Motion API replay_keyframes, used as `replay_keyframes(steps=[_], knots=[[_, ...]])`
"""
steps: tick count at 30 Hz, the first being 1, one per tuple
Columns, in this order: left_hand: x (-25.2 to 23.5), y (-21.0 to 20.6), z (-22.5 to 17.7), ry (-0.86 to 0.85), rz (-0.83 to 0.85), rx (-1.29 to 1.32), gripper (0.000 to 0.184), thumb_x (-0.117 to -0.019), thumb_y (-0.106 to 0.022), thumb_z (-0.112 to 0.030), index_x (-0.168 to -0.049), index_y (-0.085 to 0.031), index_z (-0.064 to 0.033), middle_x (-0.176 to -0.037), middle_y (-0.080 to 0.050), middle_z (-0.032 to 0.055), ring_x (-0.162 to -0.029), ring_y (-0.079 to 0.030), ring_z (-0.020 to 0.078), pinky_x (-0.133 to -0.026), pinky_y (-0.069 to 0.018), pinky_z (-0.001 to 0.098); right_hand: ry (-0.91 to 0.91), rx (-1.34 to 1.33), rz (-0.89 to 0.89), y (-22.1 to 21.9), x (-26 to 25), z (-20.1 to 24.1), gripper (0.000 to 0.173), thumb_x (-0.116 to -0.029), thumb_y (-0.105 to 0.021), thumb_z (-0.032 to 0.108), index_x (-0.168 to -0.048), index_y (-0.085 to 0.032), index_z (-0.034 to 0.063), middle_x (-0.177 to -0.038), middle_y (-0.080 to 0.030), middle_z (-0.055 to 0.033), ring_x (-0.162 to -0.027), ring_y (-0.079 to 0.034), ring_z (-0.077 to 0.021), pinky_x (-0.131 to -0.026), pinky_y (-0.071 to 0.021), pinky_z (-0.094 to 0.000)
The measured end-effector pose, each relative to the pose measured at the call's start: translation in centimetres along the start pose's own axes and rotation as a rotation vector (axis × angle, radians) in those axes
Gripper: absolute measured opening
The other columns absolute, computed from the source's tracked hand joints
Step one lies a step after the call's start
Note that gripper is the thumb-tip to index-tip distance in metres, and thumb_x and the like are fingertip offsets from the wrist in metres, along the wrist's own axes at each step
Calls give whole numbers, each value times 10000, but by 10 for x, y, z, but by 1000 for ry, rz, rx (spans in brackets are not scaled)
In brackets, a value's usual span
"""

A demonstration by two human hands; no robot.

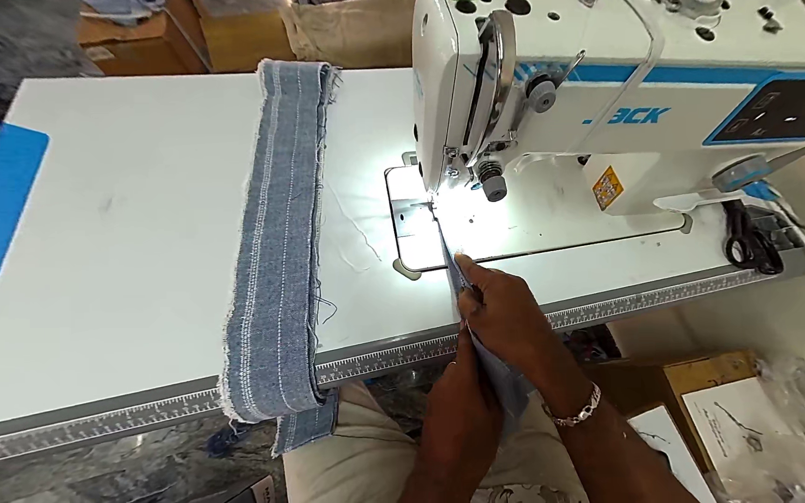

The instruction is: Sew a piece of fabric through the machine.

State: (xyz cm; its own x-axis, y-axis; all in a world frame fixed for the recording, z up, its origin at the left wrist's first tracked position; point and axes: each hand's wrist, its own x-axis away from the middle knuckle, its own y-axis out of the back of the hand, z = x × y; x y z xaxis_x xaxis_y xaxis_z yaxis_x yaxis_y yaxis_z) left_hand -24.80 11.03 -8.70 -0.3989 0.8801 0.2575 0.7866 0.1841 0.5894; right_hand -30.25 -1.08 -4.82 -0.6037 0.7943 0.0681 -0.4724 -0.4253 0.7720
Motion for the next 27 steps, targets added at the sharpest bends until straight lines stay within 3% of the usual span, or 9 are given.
replay_keyframes(steps=[2, 6, 11, 15, 20, 24, 27], knots=[[-1, 3, -2, 17, 32, -22, 622, -1020, -528, -161, -1603, -317, -117, -1055, -730, 109, -951, -719, 237, -873, -590, 453, -3, 10, 10, -1, 0, 1, 553, -1018, -568, 158, -1561, -468, 147, -1041, -686, -141, -735, -648, -272, -605, -547, -449], [0, 2, -3, 5, -64, -13, 561, -1007, -527, -122, -1557, -413, -111, -1077, -708, 123, -956, -704, 251, -863, -588, 451, -3, 10, 7, -2, 0, -3, 565, -1027, -563, 178, -1579, -442, 167, -1012, -672, -137, -714, -633, -272, -581, -539, -446], [-2, 1, 2, -15, -21, 9, 588, -1031, -516, -178, -1591, -347, -124, -1018, -739, 94, -902, -728, 223, -838, -604, 452, 9, 25, -2, -4, 1, -2, 564, -1016, -570, 161, -1569, -461, 167, -1039, -673, -145, -747, -646, -276, -605, -548, -452], [-1, 1, 0, -7, -59, 20, 570, -1025, -521, -139, -1579, -383, -126, -1081, -722, 109, -967, -708, 230, -892, -583, 441, 26, 30, -11, -4, 0, -3, 553, -1015, -571, 157, -1560, -476, 163, -1013, -672, -135, -734, -639, -264, -594, -542, -439], [-2, -2, 2, -27, -35, 47, 595, -1037, -504, -156, -1603, -325, -116, -1097, -735, 90, -979, -723, 202, -895, -595, 431, 21, 16, -8, -5, 1, -3, 557, -1015, -569, 159, -1563, -472, 169, -1017, -669, -130, -736, -640, -258, -591, -543, -435], [-1, 0, 2, -31, -44, 27, 592, -1026, -518, -150, -1591, -349, -103, -1037, -736, 93, -918, -721, 207, -854, -600, 422, 29, 27, -19, -6, 1, -3, 548, -1014, -571, 152, -1555, -483, 159, -1011, -666, -131, -720, -635, -254, -585, -539, -423], [1, -3, 1, -44, -91, 9, 569, -1019, -519, -139, -1571, -391, -95, -1067, -728, 105, -942, -714, 219, -863, -593, 427, 34, 28, -22, -5, 0, -2, 542, -1008, -573, 135, -1544, -497, 142, -1017, -669, -136, -726, -636, -257, -593, -538, -425]])
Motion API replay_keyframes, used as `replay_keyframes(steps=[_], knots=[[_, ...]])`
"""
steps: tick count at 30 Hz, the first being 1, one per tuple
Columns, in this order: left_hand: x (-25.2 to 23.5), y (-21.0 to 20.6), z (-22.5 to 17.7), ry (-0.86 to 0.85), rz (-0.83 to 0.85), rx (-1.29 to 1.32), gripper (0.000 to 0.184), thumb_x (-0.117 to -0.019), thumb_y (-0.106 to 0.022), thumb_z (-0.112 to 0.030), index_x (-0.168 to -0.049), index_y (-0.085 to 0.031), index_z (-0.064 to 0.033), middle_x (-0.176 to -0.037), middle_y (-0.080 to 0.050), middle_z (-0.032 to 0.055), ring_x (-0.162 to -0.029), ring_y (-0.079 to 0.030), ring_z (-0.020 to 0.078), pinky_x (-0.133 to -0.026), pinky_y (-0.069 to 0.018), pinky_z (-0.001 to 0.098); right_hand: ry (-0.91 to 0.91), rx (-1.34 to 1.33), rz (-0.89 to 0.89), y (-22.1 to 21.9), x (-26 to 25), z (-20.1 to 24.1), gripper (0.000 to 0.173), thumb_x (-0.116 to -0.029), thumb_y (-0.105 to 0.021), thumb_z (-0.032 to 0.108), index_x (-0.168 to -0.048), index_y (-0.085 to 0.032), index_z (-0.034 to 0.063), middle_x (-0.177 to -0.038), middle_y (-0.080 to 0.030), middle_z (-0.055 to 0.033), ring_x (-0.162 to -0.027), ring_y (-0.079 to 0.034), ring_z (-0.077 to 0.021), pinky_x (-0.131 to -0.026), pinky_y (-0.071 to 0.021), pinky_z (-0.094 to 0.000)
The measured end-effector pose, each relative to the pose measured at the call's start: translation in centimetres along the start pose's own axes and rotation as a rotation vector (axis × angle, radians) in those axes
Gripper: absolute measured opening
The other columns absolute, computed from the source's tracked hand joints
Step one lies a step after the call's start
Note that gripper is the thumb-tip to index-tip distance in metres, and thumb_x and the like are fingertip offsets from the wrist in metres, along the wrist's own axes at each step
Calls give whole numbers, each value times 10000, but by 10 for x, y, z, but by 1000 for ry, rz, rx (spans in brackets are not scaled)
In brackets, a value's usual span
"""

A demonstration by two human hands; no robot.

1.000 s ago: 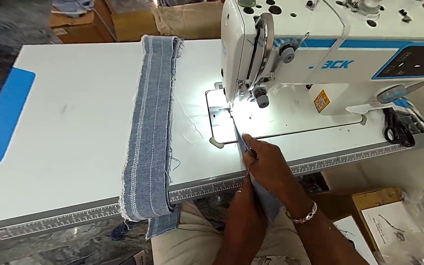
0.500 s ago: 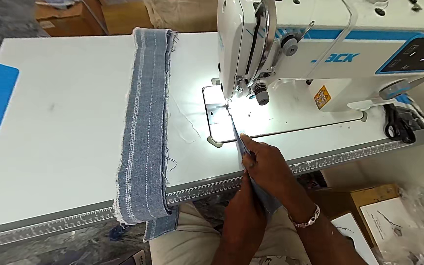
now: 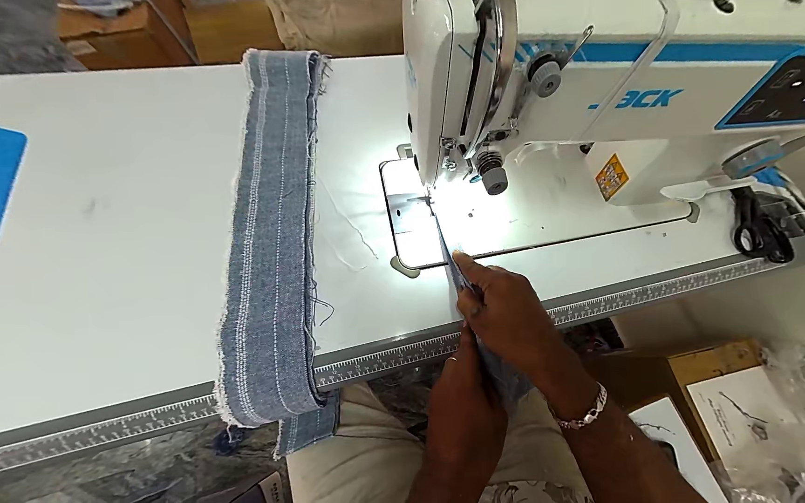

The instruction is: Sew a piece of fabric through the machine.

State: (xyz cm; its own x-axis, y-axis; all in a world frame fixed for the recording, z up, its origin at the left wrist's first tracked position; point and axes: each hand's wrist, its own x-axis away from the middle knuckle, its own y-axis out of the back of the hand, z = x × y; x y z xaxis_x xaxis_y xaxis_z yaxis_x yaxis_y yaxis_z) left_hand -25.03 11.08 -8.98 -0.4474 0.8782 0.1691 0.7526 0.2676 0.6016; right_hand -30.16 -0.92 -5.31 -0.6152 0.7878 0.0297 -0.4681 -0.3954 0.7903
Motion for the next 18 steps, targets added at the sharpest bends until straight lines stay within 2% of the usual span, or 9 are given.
replay_keyframes(steps=[3, 9, 13, 18], knots=[[-1, 0, 2, -7, -1, 33, 563, -1031, -517, -152, -1576, -385, -103, -1124, -728, 95, -991, -717, 192, -897, -594, 414, 9, 2, -7, 0, 2, 1, 535, -1014, -572, 137, -1544, -499, 144, -1056, -680, -136, -772, -656, -257, -624, -550, -424], [-3, 3, 1, 24, 17, -8, 545, -1032, -523, -161, -1562, -407, -110, -1038, -726, 101, -901, -719, 221, -823, -605, 448, 42, 7, -38, -4, 3, -3, 535, -1012, -571, 143, -1542, -501, 143, -1011, -667, -126, -736, -635, -246, -593, -533, -408], [-3, 1, 1, 16, -20, 2, 545, -1031, -520, -151, -1563, -405, -123, -1168, -704, 110, -981, -715, 231, -858, -603, 458, 33, 4, -34, -3, 3, -2, 530, -1013, -576, 147, -1538, -505, 139, -1018, -667, -130, -751, -639, -256, -607, -535, -411], [-4, 5, 2, 6, 19, 0, 556, -1040, -517, -168, -1575, -382, -109, -1060, -736, 97, -898, -727, 211, -826, -609, 443, 24, -8, -35, -3, 3, -3, 531, -1011, -578, 153, -1536, -503, 127, -990, -657, -139, -725, -623, -257, -592, -524, -415]])
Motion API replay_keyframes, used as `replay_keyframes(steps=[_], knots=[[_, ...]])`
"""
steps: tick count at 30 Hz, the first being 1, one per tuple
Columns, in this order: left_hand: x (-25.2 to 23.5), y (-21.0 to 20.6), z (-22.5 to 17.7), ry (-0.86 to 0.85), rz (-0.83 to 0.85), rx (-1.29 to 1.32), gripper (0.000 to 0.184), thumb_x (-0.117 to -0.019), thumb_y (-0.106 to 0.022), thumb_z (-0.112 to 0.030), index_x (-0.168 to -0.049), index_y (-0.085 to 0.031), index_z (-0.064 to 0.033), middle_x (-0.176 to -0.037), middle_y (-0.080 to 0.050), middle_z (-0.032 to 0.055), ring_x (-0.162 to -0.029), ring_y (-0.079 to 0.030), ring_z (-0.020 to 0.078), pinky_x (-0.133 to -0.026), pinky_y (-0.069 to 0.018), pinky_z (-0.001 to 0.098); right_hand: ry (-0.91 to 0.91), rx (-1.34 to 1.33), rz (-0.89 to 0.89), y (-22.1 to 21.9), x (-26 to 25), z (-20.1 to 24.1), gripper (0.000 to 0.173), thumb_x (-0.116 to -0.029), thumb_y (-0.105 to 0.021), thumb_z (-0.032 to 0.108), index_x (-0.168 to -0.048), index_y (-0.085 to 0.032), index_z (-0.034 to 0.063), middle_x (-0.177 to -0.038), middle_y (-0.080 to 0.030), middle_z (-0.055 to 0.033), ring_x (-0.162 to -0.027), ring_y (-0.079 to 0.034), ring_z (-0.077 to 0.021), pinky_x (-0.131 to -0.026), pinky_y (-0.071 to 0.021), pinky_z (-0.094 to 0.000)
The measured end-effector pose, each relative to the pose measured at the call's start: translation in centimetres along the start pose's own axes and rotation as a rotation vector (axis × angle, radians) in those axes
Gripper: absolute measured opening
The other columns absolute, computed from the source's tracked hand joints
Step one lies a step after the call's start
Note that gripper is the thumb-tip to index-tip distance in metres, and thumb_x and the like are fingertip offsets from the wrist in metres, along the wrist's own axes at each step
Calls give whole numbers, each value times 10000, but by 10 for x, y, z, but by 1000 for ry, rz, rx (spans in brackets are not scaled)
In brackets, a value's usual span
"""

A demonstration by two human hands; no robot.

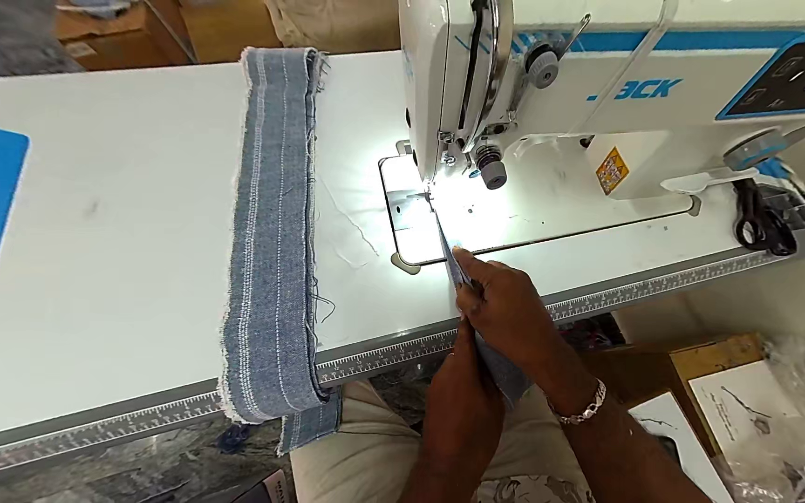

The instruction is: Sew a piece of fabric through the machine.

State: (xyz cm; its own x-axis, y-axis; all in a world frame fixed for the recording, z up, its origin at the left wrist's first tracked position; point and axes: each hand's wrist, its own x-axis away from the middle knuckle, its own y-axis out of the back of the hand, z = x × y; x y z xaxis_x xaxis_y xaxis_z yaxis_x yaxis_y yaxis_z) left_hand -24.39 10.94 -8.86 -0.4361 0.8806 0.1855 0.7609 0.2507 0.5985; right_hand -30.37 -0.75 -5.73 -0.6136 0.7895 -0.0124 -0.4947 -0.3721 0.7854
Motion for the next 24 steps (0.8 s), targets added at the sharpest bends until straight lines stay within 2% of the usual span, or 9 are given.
replay_keyframes(steps=[2, 5, 9, 12, 14, 18, 24], knots=[[0, 1, 0, -6, 2, -2, 552, -1034, -524, -161, -1567, -393, -107, -1049, -737, 95, -901, -728, 211, -830, -609, 440, -14, -2, 8, -1, -5, 2, 525, -1003, -576, 133, -1525, -518, 117, -993, -660, -142, -744, -629, -262, -606, -526, -420], [0, 1, -3, 14, -1, -5, 540, -1029, -527, -154, -1556, -415, -113, -1047, -731, 99, -908, -721, 216, -830, -603, 441, -64, -3, 44, -1, -15, 8, 523, -997, -577, 98, -1518, -533, 120, -1046, -677, -148, -840, -658, -271, -675, -547, -447], [2, 0, -4, 13, -4, 5, 558, -1033, -512, -149, -1575, -385, -110, -1140, -723, 102, -977, -719, 216, -874, -596, 441, -69, -17, 50, 1, -15, 9, 515, -1006, -576, 99, -1519, -530, 115, -1056, -673, -147, -832, -657, -271, -675, -548, -442], [1, 2, -3, 22, 26, -6, 578, -1039, -514, -174, -1591, -351, -119, -1043, -736, 95, -902, -727, 218, -826, -606, 450, -72, -15, 65, 2, -15, 10, 519, -1010, -567, 97, -1526, -521, 120, -1092, -674, -154, -879, -664, -285, -707, -555, -457], [2, 2, -3, 31, 23, -17, 565, -1035, -518, -173, -1580, -375, -122, -1014, -734, 96, -881, -723, 223, -815, -605, 449, -73, -11, 67, 2, -15, 10, 519, -1009, -568, 96, -1526, -523, 122, -1087, -672, -154, -876, -660, -286, -705, -551, -459], [5, -2, -4, 29, -12, 3, 566, -1015, -530, -126, -1567, -404, -111, -1099, -718, 119, -966, -713, 239, -869, -593, 454, -86, -18, 80, 3, -16, 11, 528, -1008, -569, 93, -1533, -513, 123, -1095, -666, -161, -877, -659, -294, -699, -550, -470], [4, 0, -2, 28, 26, 22, 569, -1039, -518, -164, -1586, -367, -119, -1038, -735, 101, -909, -725, 216, -837, -605, 444, -68, -4, 48, 1, -10, 8, 528, -1011, -586, 117, -1533, -513, 132, -1021, -662, -153, -788, -638, -277, -644, -537, -447]])
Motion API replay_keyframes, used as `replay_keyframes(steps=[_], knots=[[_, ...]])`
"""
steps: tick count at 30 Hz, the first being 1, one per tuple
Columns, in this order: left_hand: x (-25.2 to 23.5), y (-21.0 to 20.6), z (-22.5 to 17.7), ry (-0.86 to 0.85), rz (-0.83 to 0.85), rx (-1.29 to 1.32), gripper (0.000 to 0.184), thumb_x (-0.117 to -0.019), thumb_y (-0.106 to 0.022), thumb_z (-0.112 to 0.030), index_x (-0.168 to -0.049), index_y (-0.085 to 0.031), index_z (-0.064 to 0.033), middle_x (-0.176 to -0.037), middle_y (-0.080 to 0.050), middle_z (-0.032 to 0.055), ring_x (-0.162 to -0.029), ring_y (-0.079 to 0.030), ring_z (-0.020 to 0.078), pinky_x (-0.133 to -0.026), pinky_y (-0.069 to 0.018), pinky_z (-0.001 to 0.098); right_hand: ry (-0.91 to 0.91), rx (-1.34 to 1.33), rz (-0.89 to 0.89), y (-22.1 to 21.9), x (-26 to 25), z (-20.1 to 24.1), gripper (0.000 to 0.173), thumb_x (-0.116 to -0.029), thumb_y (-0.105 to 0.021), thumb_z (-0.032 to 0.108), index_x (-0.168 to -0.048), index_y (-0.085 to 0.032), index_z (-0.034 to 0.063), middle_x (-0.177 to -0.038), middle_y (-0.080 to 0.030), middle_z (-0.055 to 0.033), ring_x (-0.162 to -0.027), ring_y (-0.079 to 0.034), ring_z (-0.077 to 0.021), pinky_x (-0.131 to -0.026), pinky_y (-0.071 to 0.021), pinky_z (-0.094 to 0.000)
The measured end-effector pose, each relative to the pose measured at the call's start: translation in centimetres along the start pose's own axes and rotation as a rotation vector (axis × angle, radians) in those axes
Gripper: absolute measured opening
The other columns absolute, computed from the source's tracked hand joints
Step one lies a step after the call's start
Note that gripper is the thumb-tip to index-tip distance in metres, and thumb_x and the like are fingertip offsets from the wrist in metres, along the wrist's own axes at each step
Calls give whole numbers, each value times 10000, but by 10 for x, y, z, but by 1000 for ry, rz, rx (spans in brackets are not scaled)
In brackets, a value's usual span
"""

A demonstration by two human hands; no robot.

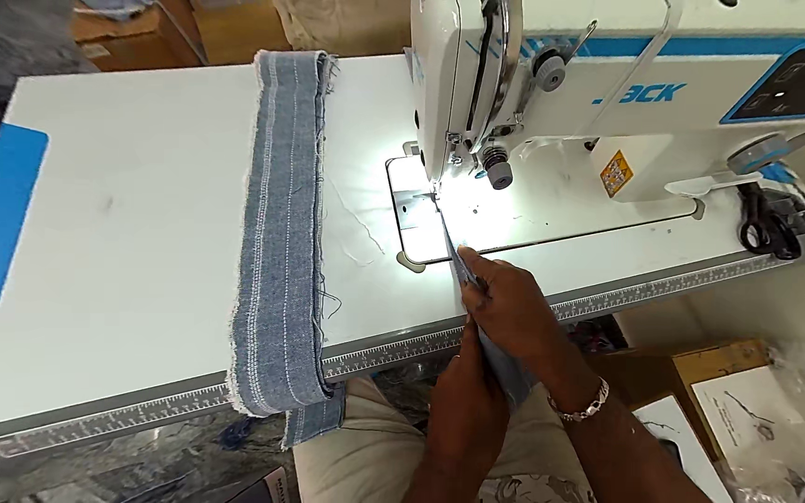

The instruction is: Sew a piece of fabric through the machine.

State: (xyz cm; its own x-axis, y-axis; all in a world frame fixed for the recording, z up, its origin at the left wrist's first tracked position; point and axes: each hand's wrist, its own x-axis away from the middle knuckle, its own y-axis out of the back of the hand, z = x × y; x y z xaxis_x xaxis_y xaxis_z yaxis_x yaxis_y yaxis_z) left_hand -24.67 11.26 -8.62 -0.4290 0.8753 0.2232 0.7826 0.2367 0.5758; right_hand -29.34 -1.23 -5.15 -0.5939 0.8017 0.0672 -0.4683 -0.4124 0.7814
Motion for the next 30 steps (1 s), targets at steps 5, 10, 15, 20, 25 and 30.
replay_keyframes(steps=[5, 10, 15, 20, 25, 30], knots=[[3, -4, 1, -8, -33, -2, 558, -1027, -517, -146, -1572, -401, -109, -1068, -728, 108, -947, -714, 222, -869, -591, 443, 40, -1, -23, 2, 9, -5, 539, -1008, -583, 140, -1539, -495, 123, -998, -653, -161, -729, -626, -275, -603, -529, -431], [0, 0, 1, -5, -11, 12, 582, -1037, -513, -147, -1596, -353, -130, -1054, -736, 97, -920, -722, 207, -852, -599, 433, 42, 2, -27, 2, 10, -5, 527, -1016, -580, 154, -1537, -500, 124, -1005, -652, -156, -744, -627, -275, -616, -528, -429], [3, -1, -2, 21, -23, 1, 560, -1022, -522, -127, -1569, -405, -108, -1064, -720, 113, -948, -707, 227, -870, -585, 433, -18, -15, 13, 1, 0, 0, 537, -1012, -581, 126, -1543, -499, 133, -1018, -657, -153, -778, -629, -276, -641, -528, -447], [3, -1, 2, 4, 13, 30, 584, -1036, -515, -161, -1597, -353, -136, -1053, -740, 86, -928, -724, 192, -862, -600, 418, 6, -20, 0, 4, 7, -2, 528, -1016, -571, 139, -1539, -497, 123, -992, -653, -162, -723, -617, -275, -606, -520, -433], [6, -4, 1, 18, -18, 20, 573, -1023, -507, -127, -1583, -386, -132, -1072, -722, 107, -959, -705, 218, -880, -582, 423, 10, -18, -5, 3, 9, -4, 542, -1017, -574, 158, -1551, -482, 137, -997, -656, -157, -728, -622, -278, -602, -524, -437], [10, -6, -1, 40, 65, 43, 539, -1035, -518, -159, -1559, -403, -114, -1064, -729, 91, -946, -714, 196, -886, -586, 411, -3, -28, 5, 4, 6, -2, 533, -1020, -572, 134, -1547, -488, 128, -1002, -658, -166, -759, -631, -292, -628, -530, -452]])
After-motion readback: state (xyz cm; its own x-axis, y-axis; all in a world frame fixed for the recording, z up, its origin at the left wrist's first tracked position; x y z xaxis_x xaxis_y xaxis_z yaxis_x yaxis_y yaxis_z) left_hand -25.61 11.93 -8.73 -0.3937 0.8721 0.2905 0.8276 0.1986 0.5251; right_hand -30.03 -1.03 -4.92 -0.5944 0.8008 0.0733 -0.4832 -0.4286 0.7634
